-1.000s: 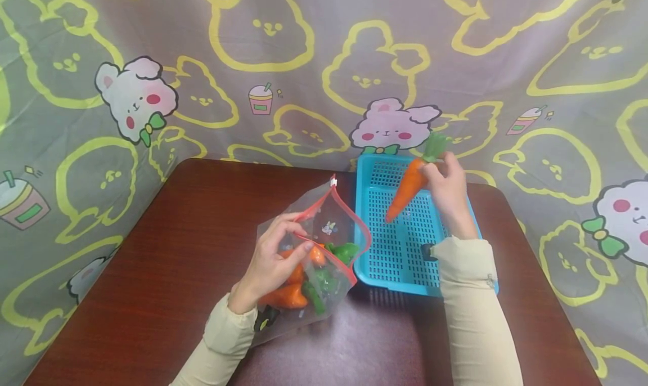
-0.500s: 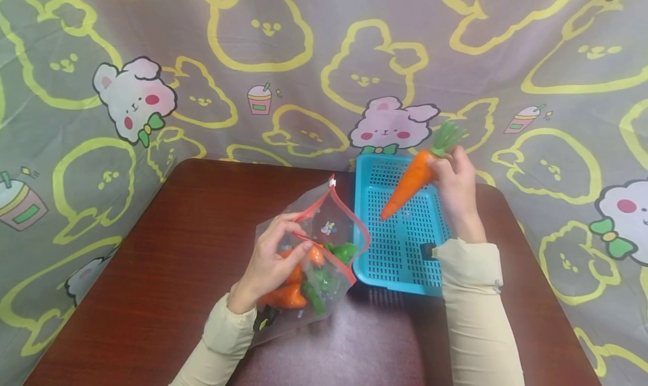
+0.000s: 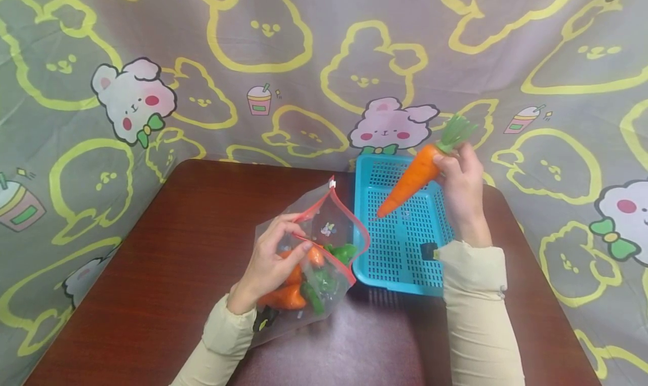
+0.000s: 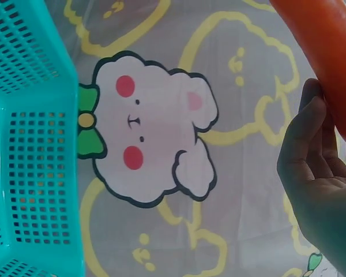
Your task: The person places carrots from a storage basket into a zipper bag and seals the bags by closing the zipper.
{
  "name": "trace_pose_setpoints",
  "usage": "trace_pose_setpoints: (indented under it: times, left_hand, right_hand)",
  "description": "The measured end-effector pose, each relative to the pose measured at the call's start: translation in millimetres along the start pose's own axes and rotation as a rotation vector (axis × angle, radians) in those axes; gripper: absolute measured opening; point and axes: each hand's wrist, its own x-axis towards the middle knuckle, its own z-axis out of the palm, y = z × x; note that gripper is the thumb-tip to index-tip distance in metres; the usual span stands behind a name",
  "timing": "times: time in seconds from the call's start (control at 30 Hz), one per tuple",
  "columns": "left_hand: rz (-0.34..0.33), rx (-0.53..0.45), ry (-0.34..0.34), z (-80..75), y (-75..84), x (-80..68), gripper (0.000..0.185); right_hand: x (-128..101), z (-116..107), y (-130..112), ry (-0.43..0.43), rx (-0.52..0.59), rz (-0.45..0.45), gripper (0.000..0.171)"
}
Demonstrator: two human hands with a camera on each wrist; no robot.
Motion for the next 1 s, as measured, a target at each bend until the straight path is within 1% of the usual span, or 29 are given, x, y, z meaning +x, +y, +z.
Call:
trace_pose_setpoints:
  times: [0.17, 0.43, 0.57, 0.73, 1.0]
  left_hand:
    - [0.023, 0.005, 0.003, 0.3, -1.6, 0.4, 0.017]
    - [0.04, -0.001, 0.005, 0.1, -2.0, 0.6, 0.016]
    - [0.034, -0.004, -0.001, 0.4, -2.3, 0.3, 0.016]
    - [0.027, -0.01, -0.006, 1.2, -3.3, -0.2, 0.016]
    - [0.036, -0.013, -0.006, 1.6, -3.9, 0.1, 0.016]
  right_hand:
    - [-1.8, 3.5, -5.0, -0.004, 0.012, -0.02, 0.023]
    - [-3.8, 7.5, -8.1, -0.009, 0.013, -0.009, 0.023]
    - [-5.2, 10.2, -9.1, -0.028, -0.001, -0.01, 0.023]
    - [-7.9, 13.3, -10.8, -0.051, -0.047, -0.014, 0.025]
    - [-11.9, 21.3, -11.0, -0.117, -0.09, -0.03, 0.024]
